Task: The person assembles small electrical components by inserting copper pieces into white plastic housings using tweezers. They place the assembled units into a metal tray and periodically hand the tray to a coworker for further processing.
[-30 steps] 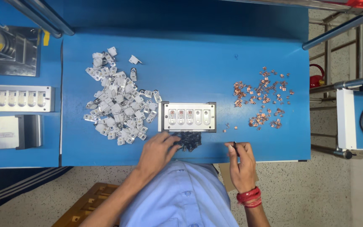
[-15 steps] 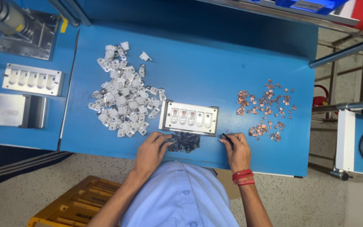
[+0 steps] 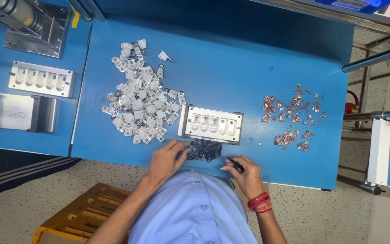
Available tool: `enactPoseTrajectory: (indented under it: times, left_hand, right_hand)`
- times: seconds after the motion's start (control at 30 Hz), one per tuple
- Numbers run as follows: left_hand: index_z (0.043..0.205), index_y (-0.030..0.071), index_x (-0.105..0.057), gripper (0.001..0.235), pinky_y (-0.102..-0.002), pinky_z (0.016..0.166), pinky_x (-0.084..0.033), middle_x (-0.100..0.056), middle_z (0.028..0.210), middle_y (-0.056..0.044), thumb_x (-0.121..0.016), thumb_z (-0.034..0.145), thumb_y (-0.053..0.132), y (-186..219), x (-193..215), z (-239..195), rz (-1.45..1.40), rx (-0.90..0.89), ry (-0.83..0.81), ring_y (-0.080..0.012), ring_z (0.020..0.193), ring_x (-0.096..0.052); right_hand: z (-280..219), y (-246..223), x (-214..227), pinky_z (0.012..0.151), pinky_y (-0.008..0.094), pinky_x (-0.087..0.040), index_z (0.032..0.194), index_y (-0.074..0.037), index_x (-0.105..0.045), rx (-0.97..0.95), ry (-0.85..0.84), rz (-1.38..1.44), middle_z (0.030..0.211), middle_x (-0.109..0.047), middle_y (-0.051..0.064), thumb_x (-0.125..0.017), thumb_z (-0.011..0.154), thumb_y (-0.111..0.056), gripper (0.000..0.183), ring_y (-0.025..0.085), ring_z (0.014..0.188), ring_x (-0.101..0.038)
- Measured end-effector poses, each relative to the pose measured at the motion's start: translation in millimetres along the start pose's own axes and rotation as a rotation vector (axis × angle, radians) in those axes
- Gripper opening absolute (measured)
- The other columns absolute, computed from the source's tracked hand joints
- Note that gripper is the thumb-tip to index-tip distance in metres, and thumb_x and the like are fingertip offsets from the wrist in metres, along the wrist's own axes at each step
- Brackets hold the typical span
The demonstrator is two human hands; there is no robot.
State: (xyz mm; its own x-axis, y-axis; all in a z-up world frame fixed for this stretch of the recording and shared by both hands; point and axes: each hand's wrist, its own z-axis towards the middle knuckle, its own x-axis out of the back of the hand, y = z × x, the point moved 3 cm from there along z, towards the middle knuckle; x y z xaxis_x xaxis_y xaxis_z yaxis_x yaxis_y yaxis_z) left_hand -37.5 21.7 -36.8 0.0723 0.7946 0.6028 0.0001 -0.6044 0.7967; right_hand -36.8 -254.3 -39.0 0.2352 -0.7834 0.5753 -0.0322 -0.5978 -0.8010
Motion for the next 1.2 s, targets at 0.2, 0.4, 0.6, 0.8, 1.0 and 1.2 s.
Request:
enactPoseTrajectory:
  times: [0.2, 0.4, 0.6, 0.8, 1.0, 1.2]
  left_hand:
    - [0.116, 0.012, -0.075, 0.028, -0.040, 0.057, -0.057, -0.076, 0.087, -0.009, -0.069, 0.092, 0.025, -8.4, -17.2, 14.1, 0.259, -0.146, -0.053, -0.0272, 0.067, -0.073]
    - [0.100, 0.011, -0.075, 0.015, -0.041, 0.058, -0.057, -0.075, 0.081, -0.007, -0.071, 0.090, 0.022, -18.3, -18.6, 24.0, 0.286, -0.274, -0.112, -0.0264, 0.070, -0.073]
    - [0.091, 0.006, -0.071, 0.014, -0.040, 0.069, -0.057, -0.069, 0.088, -0.012, -0.076, 0.080, 0.013, 3.9, 1.6, 11.2, 0.151, -0.302, -0.042, -0.0281, 0.083, -0.070]
    - [0.118, 0.004, -0.070, 0.032, -0.026, 0.074, -0.055, -0.073, 0.093, -0.006, -0.073, 0.087, 0.007, 8.7, -6.8, 0.2, -0.727, 0.165, -0.156, -0.0107, 0.083, -0.068]
    - [0.110, -0.003, -0.071, 0.019, -0.024, 0.074, -0.056, -0.077, 0.092, -0.009, -0.073, 0.095, 0.009, 12.5, -34.8, 0.7, -1.199, 0.351, -0.190, -0.0107, 0.081, -0.071]
    - [0.107, -0.003, -0.075, 0.021, -0.029, 0.079, -0.059, -0.080, 0.095, -0.011, -0.075, 0.094, 0.013, 27.2, -29.2, -0.8, -1.035, 0.237, -0.164, -0.0149, 0.088, -0.074]
  right_hand:
    - [-1.1, -25.0, -11.7, 0.054, 0.026, -0.051, 0.094, -0.004, -0.079, -0.118, -0.070, -0.104, 0.082, -0.077, 0.002, -0.091, 0.070, -0.020, 0.031, 0.008, 0.058, -0.062]
    - [-1.9, -47.5, -20.3, 0.052, 0.026, -0.049, 0.088, -0.004, -0.078, -0.155, -0.050, -0.119, 0.081, -0.077, 0.001, -0.092, 0.068, -0.021, 0.029, 0.008, 0.055, -0.060]
    - [-3.0, -68.3, -23.6, 0.047, 0.027, -0.045, 0.089, -0.003, -0.078, -0.131, 0.003, -0.087, 0.076, -0.074, 0.001, -0.092, 0.069, -0.022, 0.031, 0.008, 0.052, -0.054]
    - [-0.1, -94.9, -17.4, 0.045, 0.025, -0.041, 0.090, -0.004, -0.078, -0.002, 0.081, 0.008, 0.079, -0.074, 0.001, -0.092, 0.069, -0.020, 0.030, 0.006, 0.053, -0.051]
    - [5.6, -120.8, -8.1, 0.048, 0.022, -0.043, 0.098, -0.007, -0.080, 0.196, 0.203, -0.009, 0.086, -0.074, 0.001, -0.088, 0.076, -0.012, 0.024, 0.006, 0.058, -0.057]
    - [8.7, -120.6, 3.7, 0.046, 0.023, -0.043, 0.097, -0.009, -0.081, 0.305, 0.173, -0.083, 0.085, -0.073, 0.001, -0.087, 0.076, -0.016, 0.023, 0.007, 0.056, -0.058]
